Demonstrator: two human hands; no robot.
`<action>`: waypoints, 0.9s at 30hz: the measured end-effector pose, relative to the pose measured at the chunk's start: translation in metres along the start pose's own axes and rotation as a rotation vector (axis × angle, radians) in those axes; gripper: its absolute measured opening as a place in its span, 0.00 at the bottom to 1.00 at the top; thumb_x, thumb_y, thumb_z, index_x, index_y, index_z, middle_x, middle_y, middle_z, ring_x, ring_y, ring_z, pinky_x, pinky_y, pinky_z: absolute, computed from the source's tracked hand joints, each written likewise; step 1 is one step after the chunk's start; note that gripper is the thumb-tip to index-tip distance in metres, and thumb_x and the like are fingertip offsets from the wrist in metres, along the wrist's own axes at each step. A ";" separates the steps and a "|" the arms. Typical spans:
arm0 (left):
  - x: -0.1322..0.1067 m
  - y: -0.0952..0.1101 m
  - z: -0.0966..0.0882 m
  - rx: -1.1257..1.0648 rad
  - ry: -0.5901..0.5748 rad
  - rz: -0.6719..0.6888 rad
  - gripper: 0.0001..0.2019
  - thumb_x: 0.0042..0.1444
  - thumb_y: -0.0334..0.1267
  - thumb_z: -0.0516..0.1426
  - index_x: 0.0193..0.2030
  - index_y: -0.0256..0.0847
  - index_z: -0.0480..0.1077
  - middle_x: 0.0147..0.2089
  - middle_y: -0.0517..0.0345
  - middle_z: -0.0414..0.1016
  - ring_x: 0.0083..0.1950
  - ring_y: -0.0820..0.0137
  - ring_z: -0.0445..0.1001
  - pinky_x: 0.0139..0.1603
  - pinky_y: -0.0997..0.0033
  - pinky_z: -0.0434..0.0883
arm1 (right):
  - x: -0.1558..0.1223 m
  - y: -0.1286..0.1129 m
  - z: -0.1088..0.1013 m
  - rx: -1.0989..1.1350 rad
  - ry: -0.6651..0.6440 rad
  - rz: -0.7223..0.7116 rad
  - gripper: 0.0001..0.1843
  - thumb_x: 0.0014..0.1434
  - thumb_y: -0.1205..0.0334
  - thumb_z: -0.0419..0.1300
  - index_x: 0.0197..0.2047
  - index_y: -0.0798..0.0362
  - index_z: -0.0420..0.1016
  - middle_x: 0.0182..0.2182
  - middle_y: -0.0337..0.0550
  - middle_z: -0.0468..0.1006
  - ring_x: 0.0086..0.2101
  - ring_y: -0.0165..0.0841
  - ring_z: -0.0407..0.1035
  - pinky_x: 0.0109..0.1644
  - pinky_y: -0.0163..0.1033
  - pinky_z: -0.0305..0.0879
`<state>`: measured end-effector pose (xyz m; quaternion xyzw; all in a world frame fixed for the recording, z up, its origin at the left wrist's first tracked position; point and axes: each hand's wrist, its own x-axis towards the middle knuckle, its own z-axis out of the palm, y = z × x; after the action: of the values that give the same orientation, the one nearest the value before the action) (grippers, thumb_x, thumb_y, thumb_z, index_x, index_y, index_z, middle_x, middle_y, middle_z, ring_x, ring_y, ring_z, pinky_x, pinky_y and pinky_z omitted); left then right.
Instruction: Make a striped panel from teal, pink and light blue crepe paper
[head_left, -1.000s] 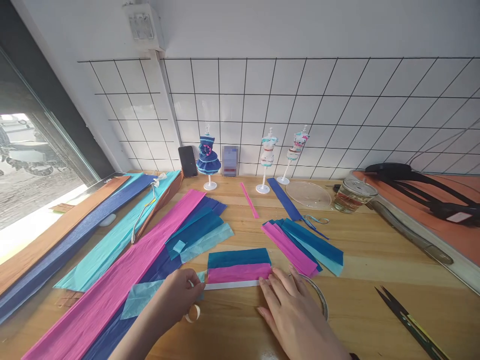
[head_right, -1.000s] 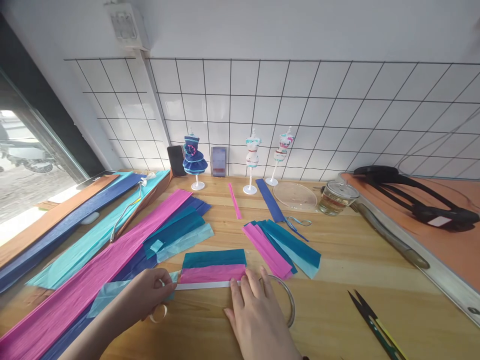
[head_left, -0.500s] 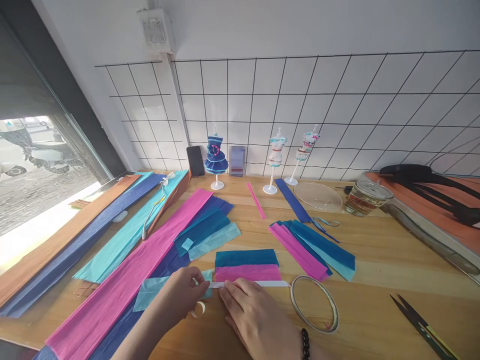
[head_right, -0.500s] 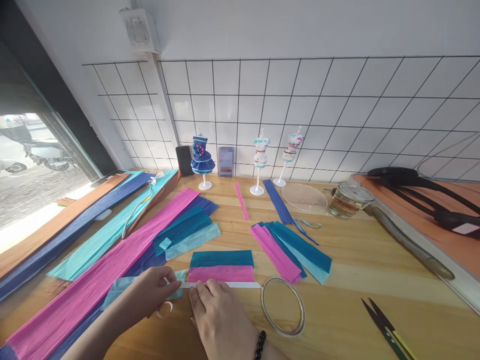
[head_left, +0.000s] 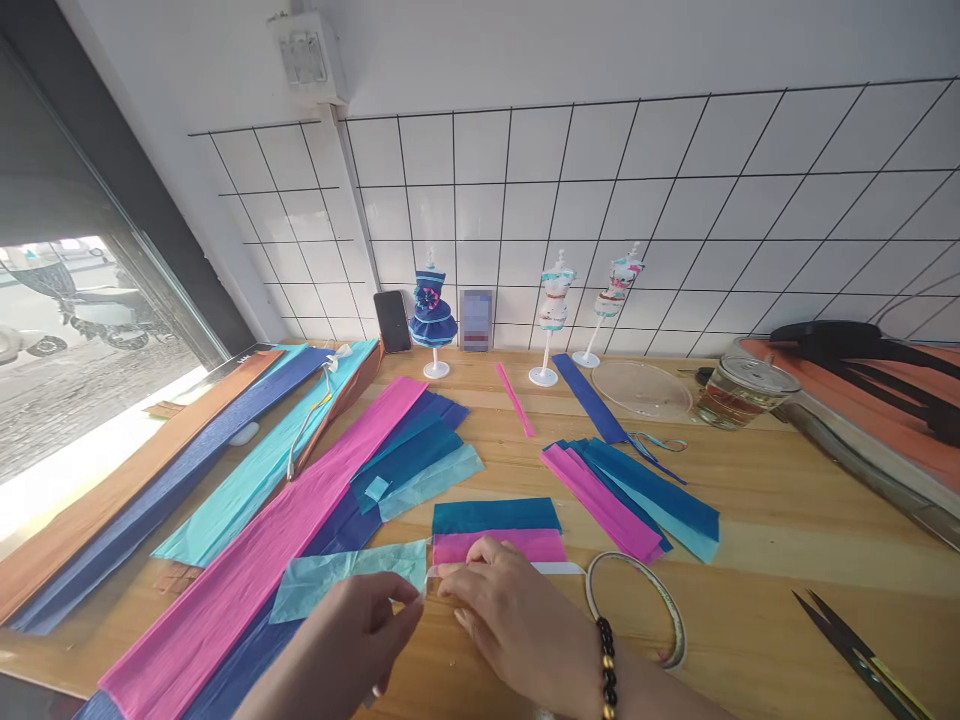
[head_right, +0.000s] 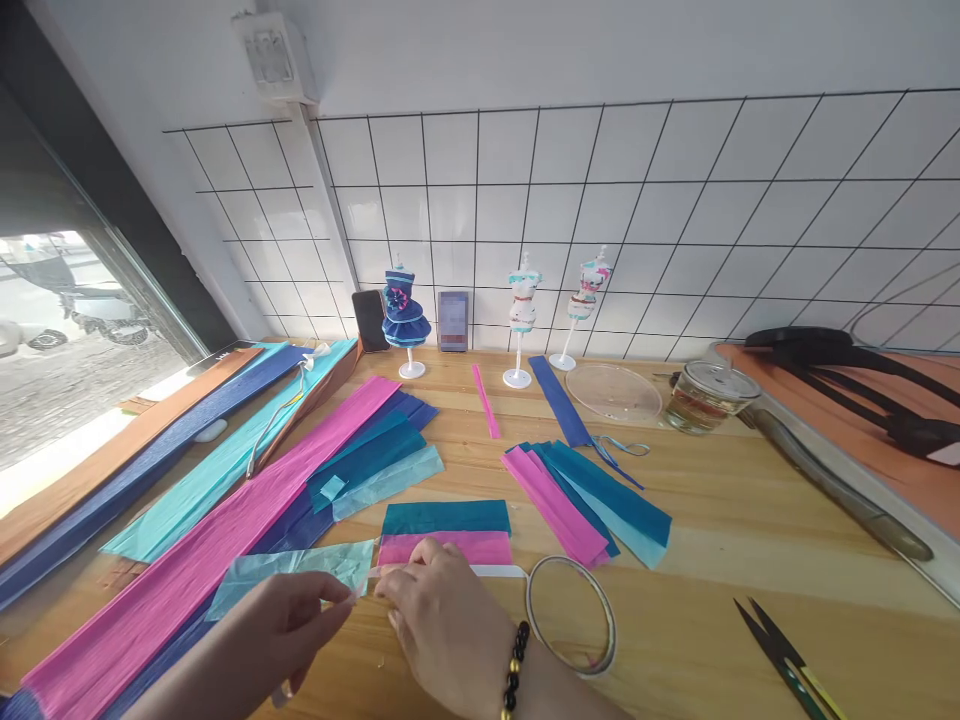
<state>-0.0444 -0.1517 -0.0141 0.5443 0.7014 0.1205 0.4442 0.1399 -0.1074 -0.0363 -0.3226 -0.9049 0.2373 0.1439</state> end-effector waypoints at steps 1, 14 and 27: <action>-0.001 0.001 0.007 0.026 0.005 0.013 0.17 0.54 0.51 0.48 0.37 0.41 0.71 0.16 0.66 0.64 0.18 0.71 0.66 0.22 0.74 0.62 | 0.002 0.001 -0.003 0.100 0.009 0.061 0.15 0.59 0.72 0.51 0.43 0.45 0.71 0.41 0.32 0.76 0.44 0.29 0.64 0.48 0.33 0.58; -0.007 0.008 0.037 0.279 0.000 0.169 0.13 0.53 0.43 0.51 0.39 0.46 0.74 0.23 0.60 0.73 0.25 0.68 0.69 0.27 0.73 0.56 | 0.027 -0.006 0.006 0.141 0.029 0.325 0.13 0.53 0.72 0.54 0.21 0.51 0.73 0.26 0.38 0.76 0.34 0.32 0.67 0.43 0.36 0.57; 0.025 -0.008 0.019 0.040 0.195 0.088 0.16 0.54 0.45 0.48 0.34 0.40 0.74 0.17 0.65 0.61 0.22 0.70 0.62 0.26 0.72 0.55 | 0.029 -0.005 0.003 0.114 0.012 0.358 0.17 0.54 0.75 0.52 0.35 0.48 0.79 0.34 0.39 0.80 0.41 0.34 0.70 0.44 0.36 0.61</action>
<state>-0.0354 -0.1386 -0.0424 0.5689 0.7190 0.1782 0.3573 0.1146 -0.0925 -0.0331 -0.4714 -0.8172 0.3081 0.1229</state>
